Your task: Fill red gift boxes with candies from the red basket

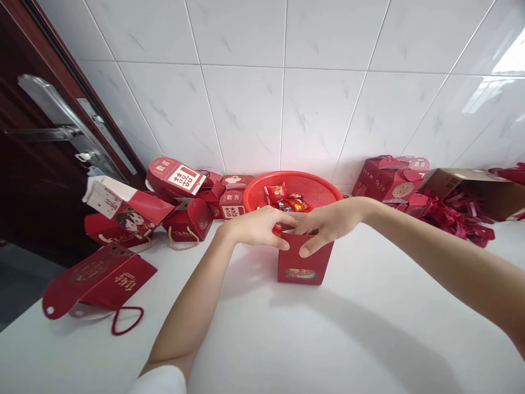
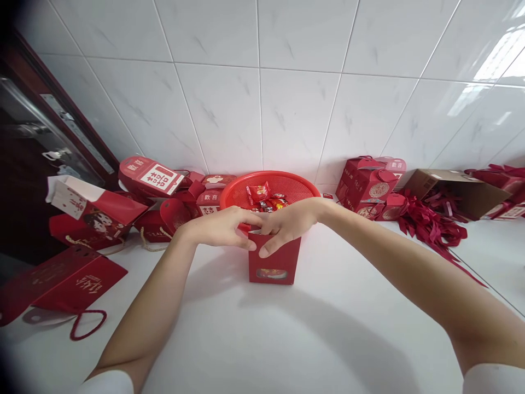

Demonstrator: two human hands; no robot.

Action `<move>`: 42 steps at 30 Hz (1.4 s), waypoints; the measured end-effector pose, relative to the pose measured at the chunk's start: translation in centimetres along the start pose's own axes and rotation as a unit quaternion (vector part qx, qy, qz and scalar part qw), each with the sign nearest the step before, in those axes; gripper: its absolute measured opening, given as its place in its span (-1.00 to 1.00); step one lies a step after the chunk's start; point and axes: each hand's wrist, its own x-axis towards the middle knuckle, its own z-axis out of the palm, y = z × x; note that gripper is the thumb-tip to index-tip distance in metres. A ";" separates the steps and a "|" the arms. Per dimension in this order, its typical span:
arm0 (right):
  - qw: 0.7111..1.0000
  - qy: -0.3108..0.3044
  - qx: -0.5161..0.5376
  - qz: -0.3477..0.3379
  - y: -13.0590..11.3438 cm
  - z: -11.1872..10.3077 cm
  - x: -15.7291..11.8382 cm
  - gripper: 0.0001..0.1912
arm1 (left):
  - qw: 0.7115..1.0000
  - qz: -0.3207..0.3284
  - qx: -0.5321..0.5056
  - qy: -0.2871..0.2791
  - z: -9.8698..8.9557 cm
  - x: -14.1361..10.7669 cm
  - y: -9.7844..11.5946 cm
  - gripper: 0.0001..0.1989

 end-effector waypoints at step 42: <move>0.844 0.381 0.352 -0.133 10.3 7.4 -0.4 -0.57 | 0.976 0.012 -0.172 0.132 2.2 2.7 -2.1 -0.53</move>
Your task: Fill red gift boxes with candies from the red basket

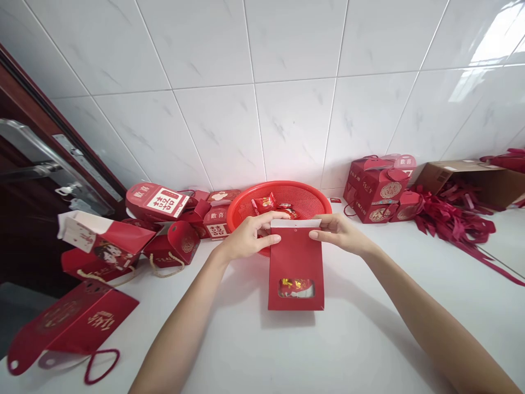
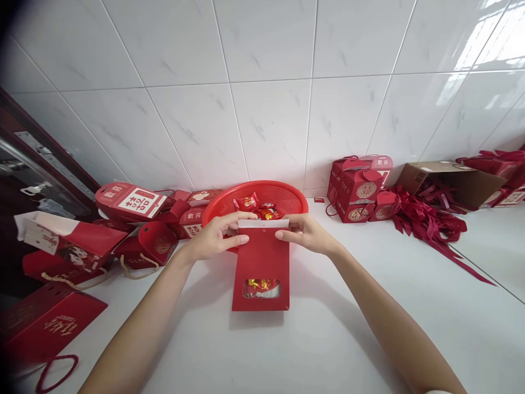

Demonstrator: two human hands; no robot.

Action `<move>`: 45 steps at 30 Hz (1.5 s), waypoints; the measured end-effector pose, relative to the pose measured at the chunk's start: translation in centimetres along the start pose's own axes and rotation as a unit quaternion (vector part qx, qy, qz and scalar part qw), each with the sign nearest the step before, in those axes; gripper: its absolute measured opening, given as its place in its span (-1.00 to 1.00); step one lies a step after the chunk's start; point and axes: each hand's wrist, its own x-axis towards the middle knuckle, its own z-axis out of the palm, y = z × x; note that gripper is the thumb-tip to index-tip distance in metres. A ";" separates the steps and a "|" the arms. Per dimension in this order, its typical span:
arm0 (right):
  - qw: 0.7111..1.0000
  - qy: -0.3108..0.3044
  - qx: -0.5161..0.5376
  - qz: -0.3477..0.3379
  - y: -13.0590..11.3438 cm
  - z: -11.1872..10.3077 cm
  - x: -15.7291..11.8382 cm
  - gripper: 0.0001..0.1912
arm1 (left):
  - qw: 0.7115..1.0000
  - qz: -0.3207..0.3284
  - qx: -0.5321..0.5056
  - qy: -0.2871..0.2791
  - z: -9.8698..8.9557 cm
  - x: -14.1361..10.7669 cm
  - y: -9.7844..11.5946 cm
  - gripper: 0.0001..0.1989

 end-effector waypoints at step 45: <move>0.989 0.129 0.071 0.027 -1.7 0.7 -0.5 -0.58 | 0.982 0.114 -0.008 0.153 1.7 0.8 -0.8 -0.78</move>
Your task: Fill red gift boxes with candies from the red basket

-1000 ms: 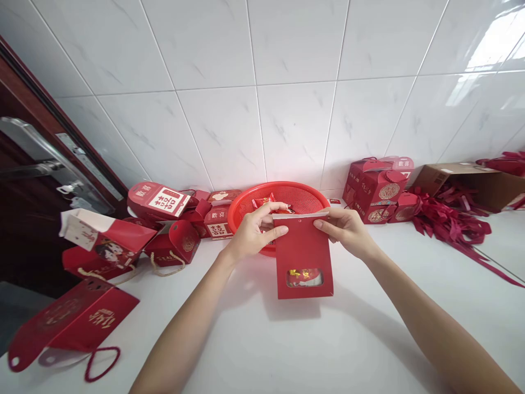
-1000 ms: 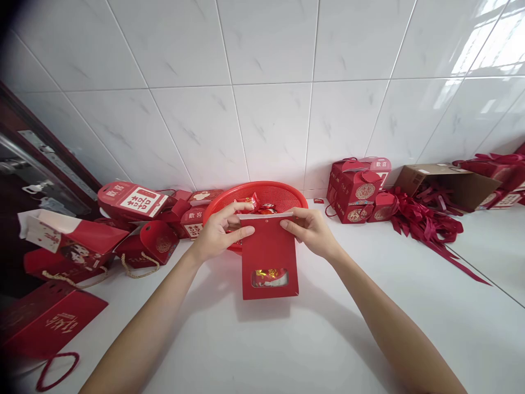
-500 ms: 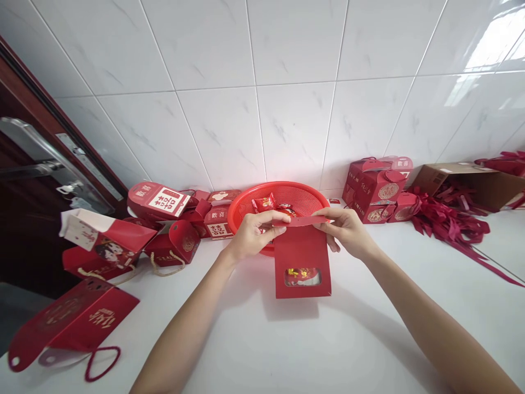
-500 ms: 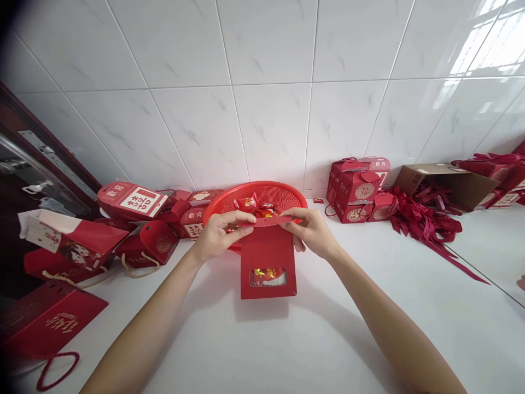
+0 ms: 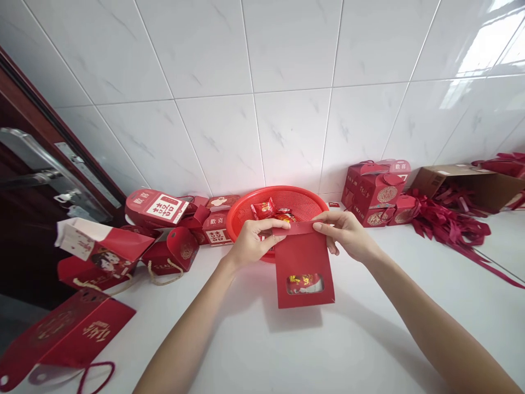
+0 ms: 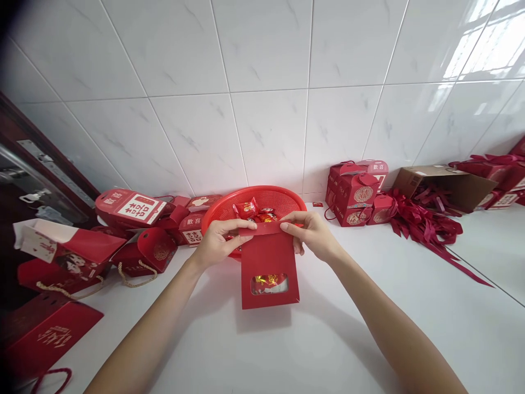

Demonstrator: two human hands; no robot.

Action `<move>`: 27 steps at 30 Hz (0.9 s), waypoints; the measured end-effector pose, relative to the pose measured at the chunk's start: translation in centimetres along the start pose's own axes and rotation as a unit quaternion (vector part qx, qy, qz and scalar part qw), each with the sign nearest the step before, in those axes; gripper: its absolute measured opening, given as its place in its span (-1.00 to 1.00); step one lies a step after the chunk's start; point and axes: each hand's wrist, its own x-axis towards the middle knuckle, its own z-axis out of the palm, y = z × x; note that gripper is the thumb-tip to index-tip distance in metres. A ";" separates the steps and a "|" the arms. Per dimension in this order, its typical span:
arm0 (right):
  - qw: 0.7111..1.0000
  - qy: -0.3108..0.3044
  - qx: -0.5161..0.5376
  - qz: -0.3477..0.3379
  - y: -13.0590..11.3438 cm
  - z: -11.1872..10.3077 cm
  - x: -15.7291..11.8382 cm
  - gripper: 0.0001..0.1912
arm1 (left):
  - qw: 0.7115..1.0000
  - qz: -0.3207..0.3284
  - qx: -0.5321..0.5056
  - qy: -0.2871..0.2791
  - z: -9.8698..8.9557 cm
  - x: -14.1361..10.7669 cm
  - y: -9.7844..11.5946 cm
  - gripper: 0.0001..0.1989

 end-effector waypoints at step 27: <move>0.966 0.219 -0.106 -0.088 -4.5 -8.0 -3.4 -0.62 | 0.980 -0.131 -0.106 -0.102 1.4 0.0 -1.2 -0.42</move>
